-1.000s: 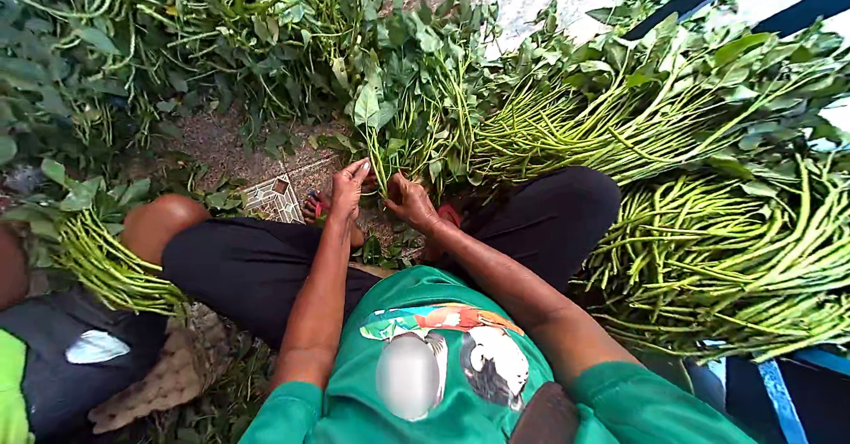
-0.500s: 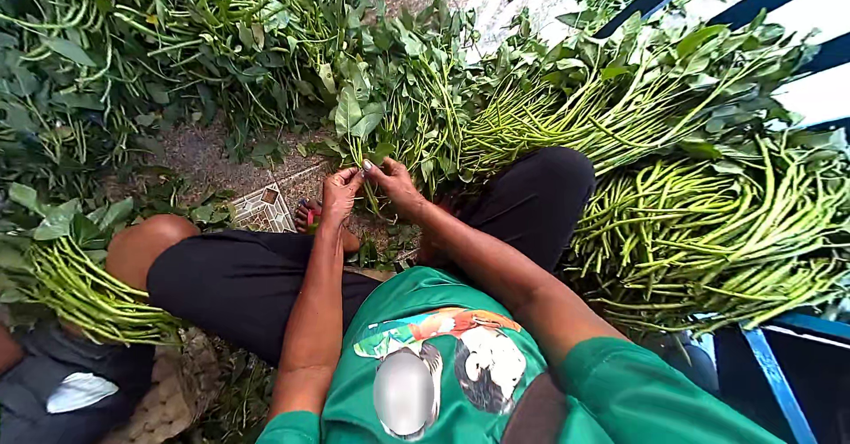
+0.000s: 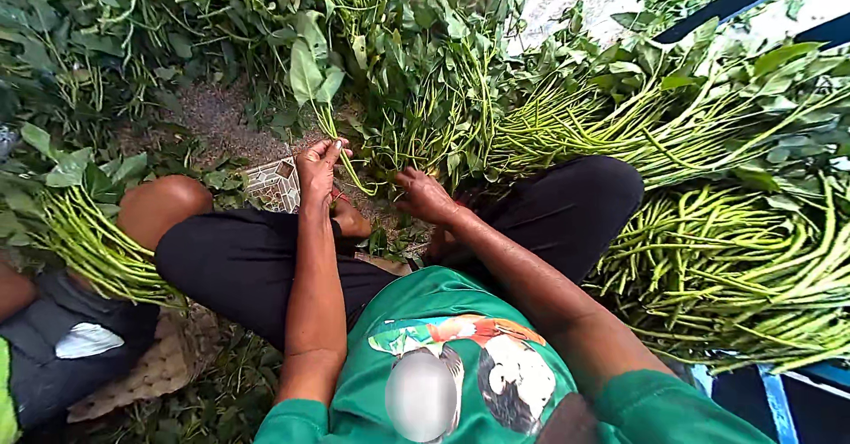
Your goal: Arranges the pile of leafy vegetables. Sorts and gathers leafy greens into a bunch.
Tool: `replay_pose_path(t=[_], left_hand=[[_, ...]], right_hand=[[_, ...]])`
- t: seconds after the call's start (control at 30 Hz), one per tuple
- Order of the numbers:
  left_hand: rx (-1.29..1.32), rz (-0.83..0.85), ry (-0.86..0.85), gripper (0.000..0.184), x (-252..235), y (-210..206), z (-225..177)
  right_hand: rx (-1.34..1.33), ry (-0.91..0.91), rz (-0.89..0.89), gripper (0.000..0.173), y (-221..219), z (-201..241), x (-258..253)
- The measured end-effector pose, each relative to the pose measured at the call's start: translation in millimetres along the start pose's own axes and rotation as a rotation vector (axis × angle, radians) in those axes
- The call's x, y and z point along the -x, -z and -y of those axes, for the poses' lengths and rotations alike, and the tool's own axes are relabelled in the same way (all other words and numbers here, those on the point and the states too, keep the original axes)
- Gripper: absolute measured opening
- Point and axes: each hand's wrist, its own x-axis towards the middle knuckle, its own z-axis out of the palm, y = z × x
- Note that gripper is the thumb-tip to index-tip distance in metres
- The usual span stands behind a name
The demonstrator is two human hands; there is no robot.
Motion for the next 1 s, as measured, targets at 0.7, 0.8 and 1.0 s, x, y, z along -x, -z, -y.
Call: replay_pose_path(t=[0.7,0.8,1.0], left_hand=[[0.183,-0.098,0.03,0.015,9,-6,20],[0.226,-0.217,0.054,0.016,9,-4,20],[0.265,-0.488,-0.086,0.022,-13,46,-1]], right_hand=[[-0.201,0.095,-0.117,0.038,-45,39,-43],[-0.055,0.077,-0.007,0.034,-34,40,-37],[-0.057,-0.169,0.082,0.04,-37,-13,-36]])
